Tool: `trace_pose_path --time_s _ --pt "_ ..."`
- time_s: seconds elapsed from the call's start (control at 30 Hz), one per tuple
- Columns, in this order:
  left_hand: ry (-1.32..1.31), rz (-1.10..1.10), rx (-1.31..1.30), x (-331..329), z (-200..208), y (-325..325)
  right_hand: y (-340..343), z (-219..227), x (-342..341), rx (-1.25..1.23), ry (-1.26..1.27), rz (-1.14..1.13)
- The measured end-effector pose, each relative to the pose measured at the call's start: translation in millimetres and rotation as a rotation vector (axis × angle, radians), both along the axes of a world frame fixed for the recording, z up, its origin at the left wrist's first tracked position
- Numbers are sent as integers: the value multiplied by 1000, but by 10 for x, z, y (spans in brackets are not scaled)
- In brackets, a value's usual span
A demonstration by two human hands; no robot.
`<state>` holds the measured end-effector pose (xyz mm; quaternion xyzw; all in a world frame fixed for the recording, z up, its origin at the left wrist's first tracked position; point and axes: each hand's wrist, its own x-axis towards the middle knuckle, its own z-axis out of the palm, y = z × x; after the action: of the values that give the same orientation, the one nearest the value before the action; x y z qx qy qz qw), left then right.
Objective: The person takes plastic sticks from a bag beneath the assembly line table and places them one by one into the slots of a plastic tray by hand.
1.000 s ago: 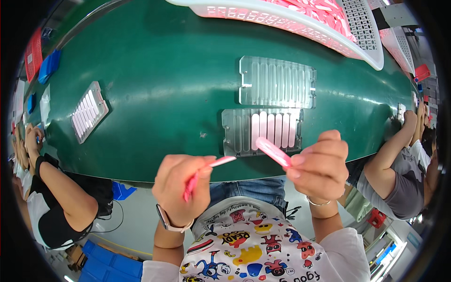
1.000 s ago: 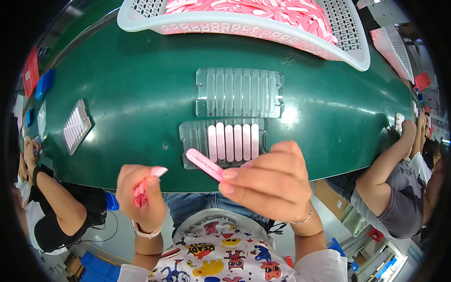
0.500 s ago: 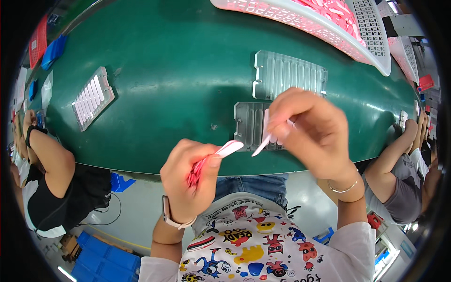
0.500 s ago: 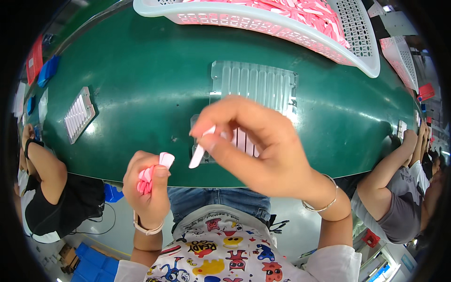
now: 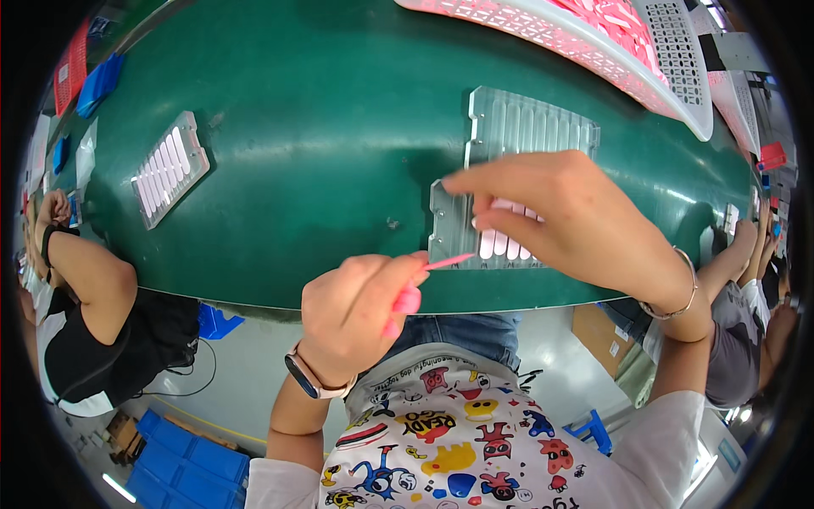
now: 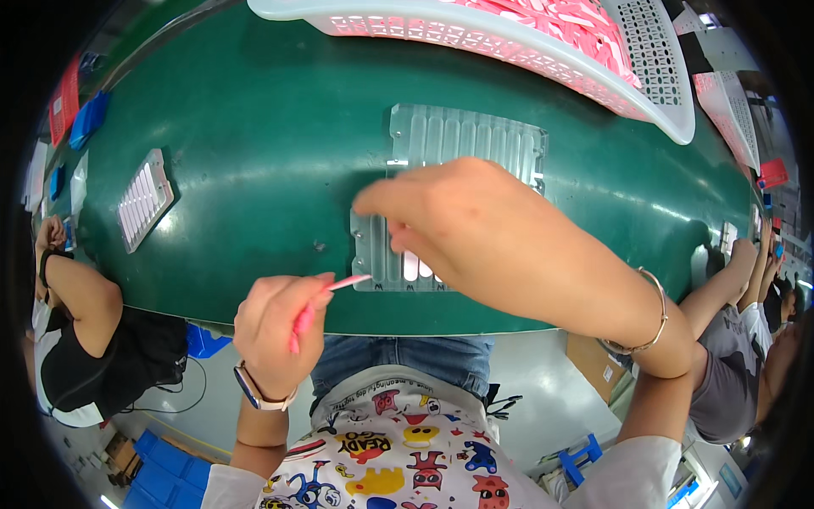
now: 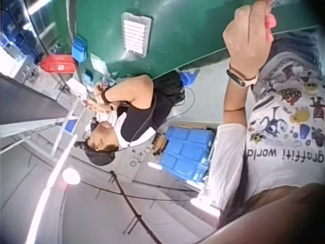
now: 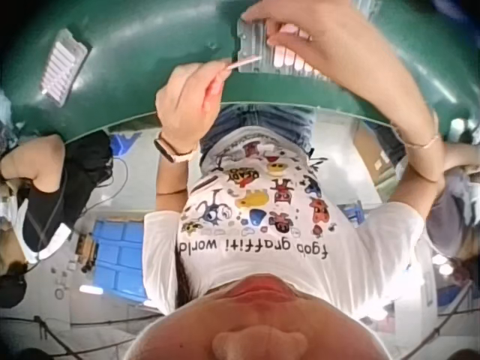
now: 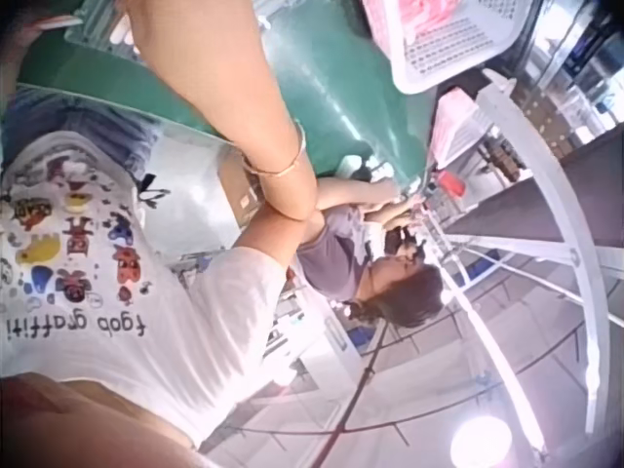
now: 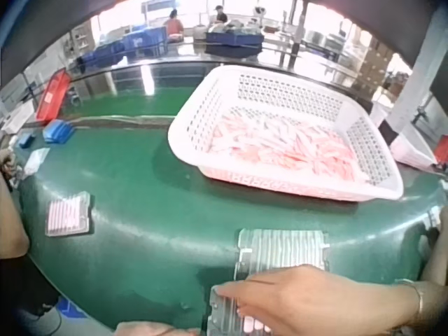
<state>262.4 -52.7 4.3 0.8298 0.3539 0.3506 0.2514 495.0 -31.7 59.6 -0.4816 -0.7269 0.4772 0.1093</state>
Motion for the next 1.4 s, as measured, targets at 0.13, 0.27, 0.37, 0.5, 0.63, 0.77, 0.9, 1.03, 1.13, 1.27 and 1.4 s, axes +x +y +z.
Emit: trace_pose_path --time_s 0.13,0.27,0.37,0.5,0.63,0.77,0.9,1.03,1.13,1.27,1.4 --pt "-13 -231 100 -50 -34 -50 33 86 -100 236 -284 -84" --pt "-11 -308 225 -47 104 -100 167 -3 -73 284 -374 -64" --pt "-22 -278 273 -85 112 -154 124 36 -149 206 -413 -2" --pt "-31 -280 281 -140 138 -145 128 101 -200 151 -408 46" --pt "-41 -281 271 -143 108 -151 51 -17 -153 250 -303 15" --pt "-66 -213 264 -145 77 -162 -88 -8 -63 416 -58 42" --pt "-111 -244 261 -90 46 -122 -375 -125 -59 268 358 -35" --pt "-159 -258 216 -51 73 -99 -335 -165 -65 270 465 -187" --pt "-152 -230 104 -79 91 -92 -242 -70 -92 192 292 -418" --pt "-97 -217 -49 -100 119 -91 -128 -176 -154 477 39 -206" --pt "15 -167 144 -171 88 -144 -85 -177 -220 509 -180 -177"
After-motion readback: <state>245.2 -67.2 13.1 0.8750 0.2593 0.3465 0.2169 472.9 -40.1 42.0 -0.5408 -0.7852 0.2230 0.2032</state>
